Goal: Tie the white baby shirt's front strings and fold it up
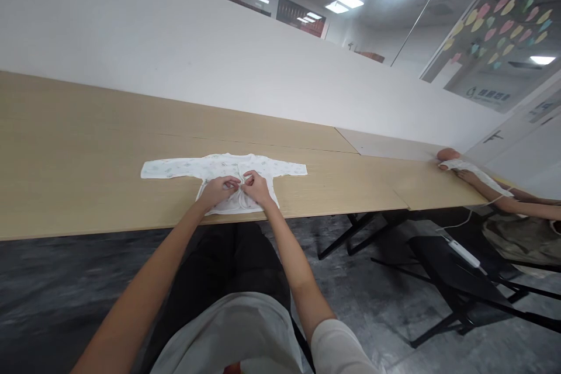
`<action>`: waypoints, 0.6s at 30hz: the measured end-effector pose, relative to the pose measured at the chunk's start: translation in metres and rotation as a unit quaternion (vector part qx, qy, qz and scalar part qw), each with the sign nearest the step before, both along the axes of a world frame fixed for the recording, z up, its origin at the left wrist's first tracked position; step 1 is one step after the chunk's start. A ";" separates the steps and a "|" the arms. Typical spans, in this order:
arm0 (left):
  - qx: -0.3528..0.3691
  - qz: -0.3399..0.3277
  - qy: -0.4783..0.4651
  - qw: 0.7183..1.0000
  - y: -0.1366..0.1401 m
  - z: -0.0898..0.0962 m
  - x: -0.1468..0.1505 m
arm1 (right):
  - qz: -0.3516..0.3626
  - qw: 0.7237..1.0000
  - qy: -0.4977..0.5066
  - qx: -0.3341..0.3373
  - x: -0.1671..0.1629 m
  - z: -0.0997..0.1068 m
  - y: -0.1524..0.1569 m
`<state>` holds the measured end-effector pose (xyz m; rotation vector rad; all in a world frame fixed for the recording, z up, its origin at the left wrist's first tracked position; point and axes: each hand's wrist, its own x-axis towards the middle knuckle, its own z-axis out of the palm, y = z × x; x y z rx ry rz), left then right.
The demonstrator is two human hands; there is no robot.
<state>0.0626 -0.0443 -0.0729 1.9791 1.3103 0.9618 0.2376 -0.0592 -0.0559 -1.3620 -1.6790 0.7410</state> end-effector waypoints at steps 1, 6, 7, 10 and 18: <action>0.000 -0.002 0.003 1.000 0.000 0.000 0.000 | -0.004 1.000 0.009 -0.006 0.000 0.000 0.000; 0.004 0.000 0.013 1.000 -0.001 0.003 0.000 | -0.014 0.998 0.057 -0.027 0.002 0.001 0.003; 0.004 0.001 0.017 1.000 -0.001 0.004 0.000 | -0.020 0.997 0.068 -0.029 0.003 0.001 0.004; 0.000 0.009 0.028 1.000 -0.002 0.005 0.001 | -0.049 0.993 0.100 -0.039 0.005 0.000 0.008; -0.007 0.019 0.039 0.999 -0.004 0.008 0.004 | -0.070 0.995 0.066 -0.020 0.007 -0.004 0.009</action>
